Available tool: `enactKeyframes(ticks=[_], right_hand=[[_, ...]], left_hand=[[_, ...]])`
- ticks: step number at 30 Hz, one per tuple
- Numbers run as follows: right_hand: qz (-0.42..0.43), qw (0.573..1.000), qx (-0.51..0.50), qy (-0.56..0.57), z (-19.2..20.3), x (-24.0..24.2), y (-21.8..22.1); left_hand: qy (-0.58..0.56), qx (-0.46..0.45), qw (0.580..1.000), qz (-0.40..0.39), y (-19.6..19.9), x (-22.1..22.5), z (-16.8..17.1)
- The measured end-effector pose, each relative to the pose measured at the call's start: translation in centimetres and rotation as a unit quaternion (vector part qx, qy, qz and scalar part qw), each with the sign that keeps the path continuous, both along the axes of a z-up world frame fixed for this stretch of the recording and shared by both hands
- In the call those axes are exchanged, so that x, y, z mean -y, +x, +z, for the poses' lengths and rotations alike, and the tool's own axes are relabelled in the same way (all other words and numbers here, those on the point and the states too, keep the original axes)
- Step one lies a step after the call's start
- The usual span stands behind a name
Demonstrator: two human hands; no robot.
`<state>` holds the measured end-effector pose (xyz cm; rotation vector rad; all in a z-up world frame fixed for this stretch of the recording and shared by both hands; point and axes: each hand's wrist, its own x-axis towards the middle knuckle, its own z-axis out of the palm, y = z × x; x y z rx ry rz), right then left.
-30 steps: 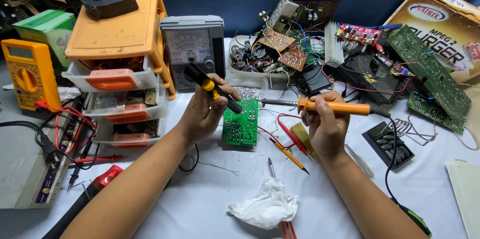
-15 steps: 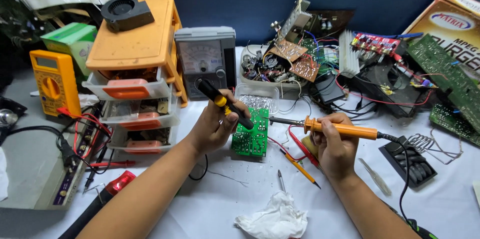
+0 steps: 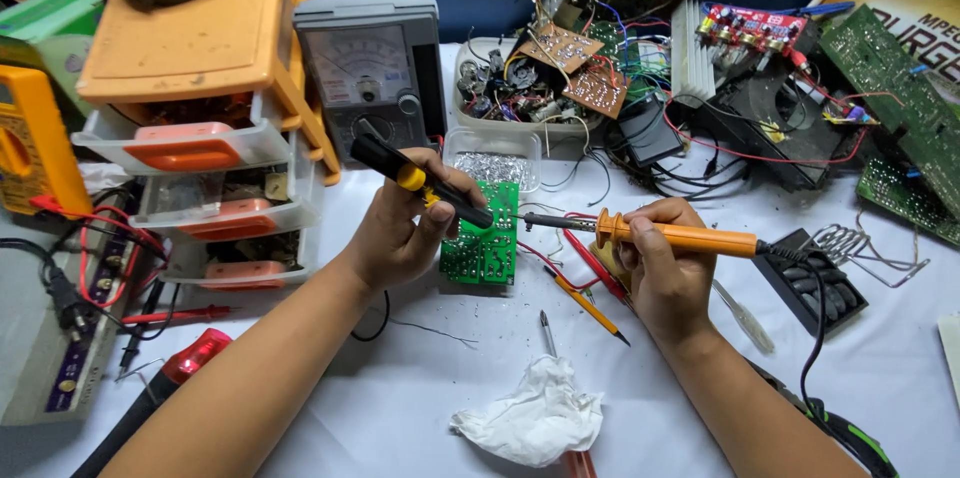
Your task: Using a soldering iron and a desoldering pump to remove solder from a printed circuit board.
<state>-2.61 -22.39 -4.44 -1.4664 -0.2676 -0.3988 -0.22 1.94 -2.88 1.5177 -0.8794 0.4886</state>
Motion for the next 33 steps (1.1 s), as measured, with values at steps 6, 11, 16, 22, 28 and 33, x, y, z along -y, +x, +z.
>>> enactKeyframes(ticks=[6,11,16,22,28,33], right_hand=[[0.003,1.0,0.004,-0.022,0.1,0.26,-0.14],[0.014,1.0,0.009,-0.025,-0.29,0.41,-0.19],[0.017,0.999,0.009,-0.035,-0.23,0.57,-0.27],[0.024,0.999,0.005,-0.029,-0.23,0.54,-0.29],[0.029,0.999,0.004,-0.046,-0.34,0.51,-0.33],[0.019,0.998,0.007,-0.067,-0.23,0.36,-0.52]], left_hand=[[0.015,0.006,1.0,0.004,-0.18,0.21,0.58],[0.007,0.005,1.0,0.009,-0.22,0.21,0.09],[-0.005,0.006,1.0,0.007,-0.38,0.31,0.0],[0.0,0.019,1.0,0.002,-0.53,0.47,0.37],[-0.002,0.015,1.0,-0.006,-0.56,0.47,0.34],[0.01,0.012,1.0,-0.011,-0.56,0.34,0.33]])
